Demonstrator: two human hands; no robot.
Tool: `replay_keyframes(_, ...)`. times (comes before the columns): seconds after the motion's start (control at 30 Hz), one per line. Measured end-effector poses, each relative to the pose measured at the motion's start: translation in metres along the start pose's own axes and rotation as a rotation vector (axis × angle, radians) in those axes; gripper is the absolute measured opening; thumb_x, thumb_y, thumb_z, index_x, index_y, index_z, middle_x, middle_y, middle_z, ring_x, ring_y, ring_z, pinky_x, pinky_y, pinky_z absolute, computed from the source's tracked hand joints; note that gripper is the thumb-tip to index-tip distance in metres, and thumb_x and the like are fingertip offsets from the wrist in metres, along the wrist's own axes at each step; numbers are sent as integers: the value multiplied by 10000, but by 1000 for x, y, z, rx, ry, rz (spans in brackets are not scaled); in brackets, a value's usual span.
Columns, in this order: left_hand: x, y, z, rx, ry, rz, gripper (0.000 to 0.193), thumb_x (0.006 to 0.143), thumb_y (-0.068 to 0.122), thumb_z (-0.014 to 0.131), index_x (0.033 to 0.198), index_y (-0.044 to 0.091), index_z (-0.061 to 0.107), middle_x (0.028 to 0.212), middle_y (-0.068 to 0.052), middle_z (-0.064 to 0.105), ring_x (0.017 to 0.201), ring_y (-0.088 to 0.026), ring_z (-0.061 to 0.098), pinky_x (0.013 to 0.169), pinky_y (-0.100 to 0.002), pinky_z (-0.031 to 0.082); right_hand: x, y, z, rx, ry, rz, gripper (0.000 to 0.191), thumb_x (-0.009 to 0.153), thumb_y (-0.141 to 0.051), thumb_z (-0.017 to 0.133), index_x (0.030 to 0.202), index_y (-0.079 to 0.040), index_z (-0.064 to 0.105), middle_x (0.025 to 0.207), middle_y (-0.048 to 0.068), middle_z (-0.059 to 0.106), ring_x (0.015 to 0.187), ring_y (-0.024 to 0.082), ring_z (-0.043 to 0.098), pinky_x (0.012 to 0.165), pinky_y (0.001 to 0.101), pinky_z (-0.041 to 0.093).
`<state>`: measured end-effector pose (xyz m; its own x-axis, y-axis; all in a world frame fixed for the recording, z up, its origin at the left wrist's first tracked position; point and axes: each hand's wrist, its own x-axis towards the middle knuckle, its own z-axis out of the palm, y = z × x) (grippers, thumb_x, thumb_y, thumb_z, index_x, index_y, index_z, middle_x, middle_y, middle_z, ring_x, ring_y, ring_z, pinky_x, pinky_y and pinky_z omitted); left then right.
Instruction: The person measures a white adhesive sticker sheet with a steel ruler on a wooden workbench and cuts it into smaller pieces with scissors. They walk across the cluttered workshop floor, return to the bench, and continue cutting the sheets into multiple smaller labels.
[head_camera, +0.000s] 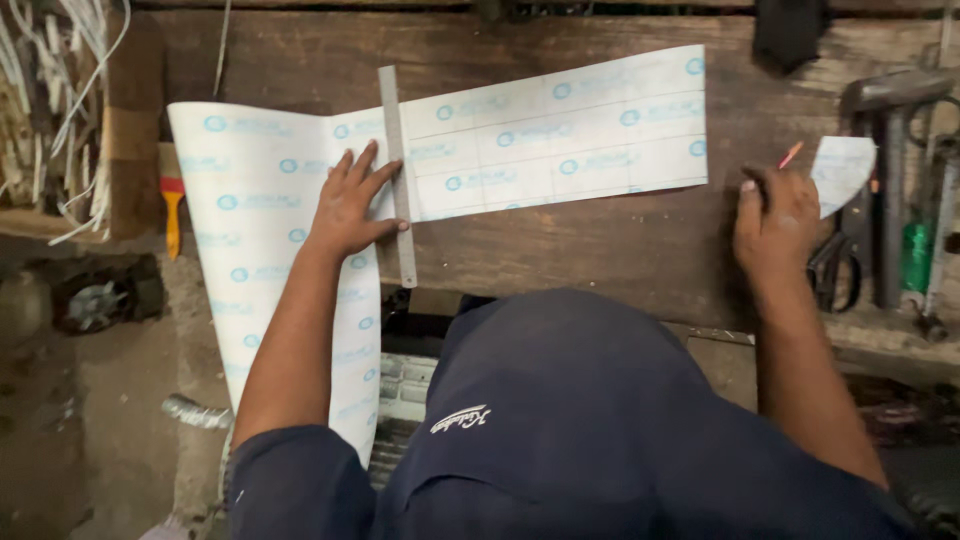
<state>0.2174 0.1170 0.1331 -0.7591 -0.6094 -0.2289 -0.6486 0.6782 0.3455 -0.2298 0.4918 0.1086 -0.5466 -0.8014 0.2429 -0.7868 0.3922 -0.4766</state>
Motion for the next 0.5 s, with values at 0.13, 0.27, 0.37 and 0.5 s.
replay_keyframes(0.13, 1, 3, 3, 25, 12, -4, 982, 649, 535, 888, 1525, 310, 506, 1687, -135, 279, 1500, -532, 229, 1199, -643, 232, -9, 16, -18, -59, -57, 14, 151, 1010, -57, 652, 1160, -46, 666, 1049, 196, 618, 1002, 409, 617, 886, 490, 511)
replay_keyframes(0.27, 5, 6, 7, 26, 5, -34, 980, 648, 528, 884, 1521, 298, 505, 1689, -134, 275, 1507, -533, 209, 1189, -659, 217, -11, 13, -30, -123, -83, 62, 292, 948, -77, 696, 1239, -84, 694, 1107, 214, 614, 1000, 436, 625, 853, 521, 523)
replay_keyframes(0.37, 6, 2, 12, 14, 6, -47, 953, 662, 487, 865, 1522, 291, 506, 1697, -130, 280, 1518, -524, 199, 1190, -663, 204, -9, 6, -35, -205, -95, 82, 312, 897, -98, 721, 1205, -85, 673, 1105, 213, 611, 998, 432, 635, 825, 514, 532)
replay_keyframes(0.5, 2, -2, 29, -75, 73, 12, 854, 736, 437, 808, 1523, 266, 525, 1698, -158, 302, 1525, -537, 199, 1214, -655, 184, -21, 3, -42, -234, -112, 134, 438, 869, -104, 726, 1305, -123, 685, 1070, 219, 614, 914, 435, 634, 772, 524, 526)
